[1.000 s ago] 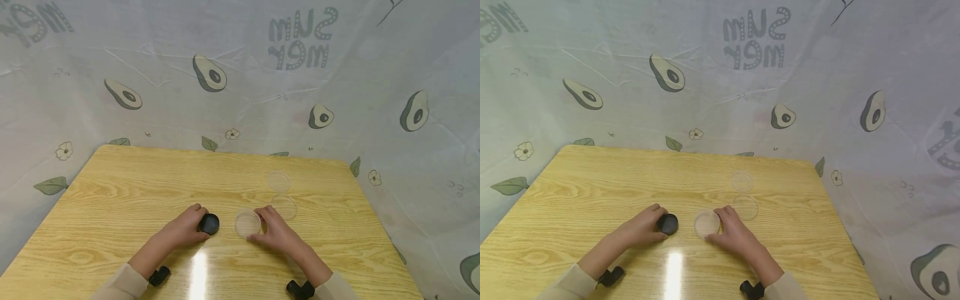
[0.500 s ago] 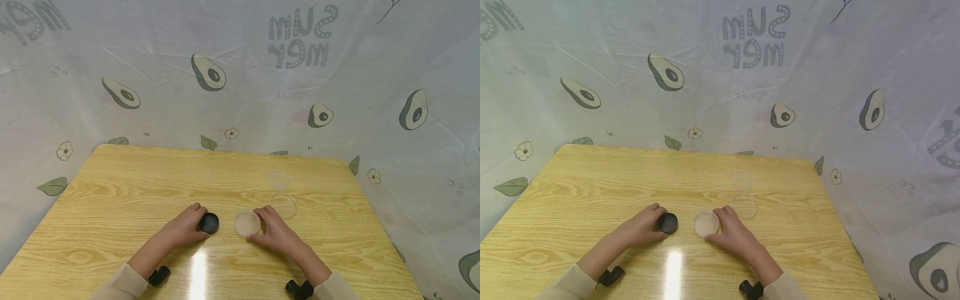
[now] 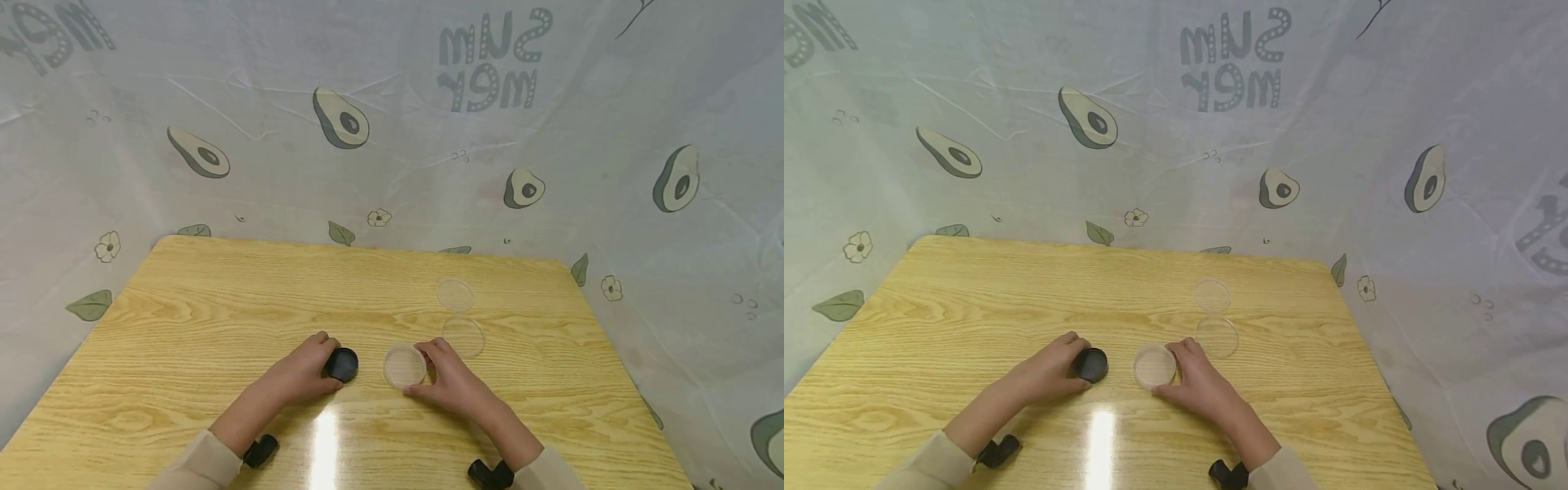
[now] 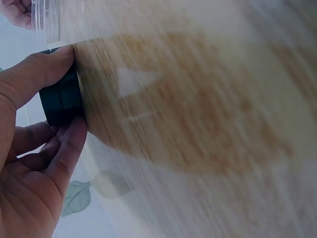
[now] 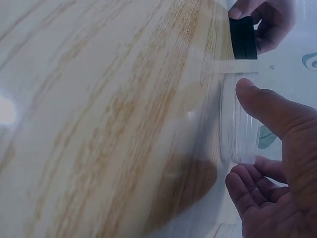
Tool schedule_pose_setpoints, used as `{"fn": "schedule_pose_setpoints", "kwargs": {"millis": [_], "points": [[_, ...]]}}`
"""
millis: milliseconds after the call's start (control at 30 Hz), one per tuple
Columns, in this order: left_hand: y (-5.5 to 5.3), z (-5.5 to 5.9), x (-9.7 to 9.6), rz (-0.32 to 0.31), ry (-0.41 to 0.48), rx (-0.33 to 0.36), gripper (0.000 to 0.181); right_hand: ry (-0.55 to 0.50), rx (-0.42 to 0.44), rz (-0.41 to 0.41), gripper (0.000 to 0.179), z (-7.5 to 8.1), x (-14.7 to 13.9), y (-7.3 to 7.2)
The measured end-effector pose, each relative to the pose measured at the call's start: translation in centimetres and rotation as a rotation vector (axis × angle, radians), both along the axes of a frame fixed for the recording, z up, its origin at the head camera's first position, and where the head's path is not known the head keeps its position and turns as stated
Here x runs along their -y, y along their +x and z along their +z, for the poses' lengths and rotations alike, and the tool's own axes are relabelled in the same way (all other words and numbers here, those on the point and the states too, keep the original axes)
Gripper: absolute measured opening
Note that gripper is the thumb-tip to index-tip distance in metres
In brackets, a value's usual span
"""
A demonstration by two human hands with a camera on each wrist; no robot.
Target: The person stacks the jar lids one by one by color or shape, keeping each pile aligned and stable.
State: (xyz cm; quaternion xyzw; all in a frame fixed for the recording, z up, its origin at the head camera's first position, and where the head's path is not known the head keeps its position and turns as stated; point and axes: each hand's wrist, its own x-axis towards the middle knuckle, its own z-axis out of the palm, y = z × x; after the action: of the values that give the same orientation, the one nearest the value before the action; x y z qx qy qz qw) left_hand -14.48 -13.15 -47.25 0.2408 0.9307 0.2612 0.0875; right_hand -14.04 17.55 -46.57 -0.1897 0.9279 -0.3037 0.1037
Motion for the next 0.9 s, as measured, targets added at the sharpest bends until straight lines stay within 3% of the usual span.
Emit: {"fn": "schedule_pose_setpoints", "kwargs": {"millis": [333, 733, 900], "points": [[0.0, 0.0, 0.0, -0.001, 0.006, -0.011, 0.047, 0.009, 0.012, 0.003, 0.073, -0.3, -0.1, 0.0], [0.1, 0.0, -0.1, 0.000, 0.010, -0.012, 0.047, 0.006, -0.008, 0.001, 0.084, -0.4, -0.5, 0.2], [0.1, -0.2, -0.1, 0.003, 0.005, -0.012, 0.047, -0.035, 0.021, -0.038, 0.089, -0.4, -1.2, 0.0]]}}
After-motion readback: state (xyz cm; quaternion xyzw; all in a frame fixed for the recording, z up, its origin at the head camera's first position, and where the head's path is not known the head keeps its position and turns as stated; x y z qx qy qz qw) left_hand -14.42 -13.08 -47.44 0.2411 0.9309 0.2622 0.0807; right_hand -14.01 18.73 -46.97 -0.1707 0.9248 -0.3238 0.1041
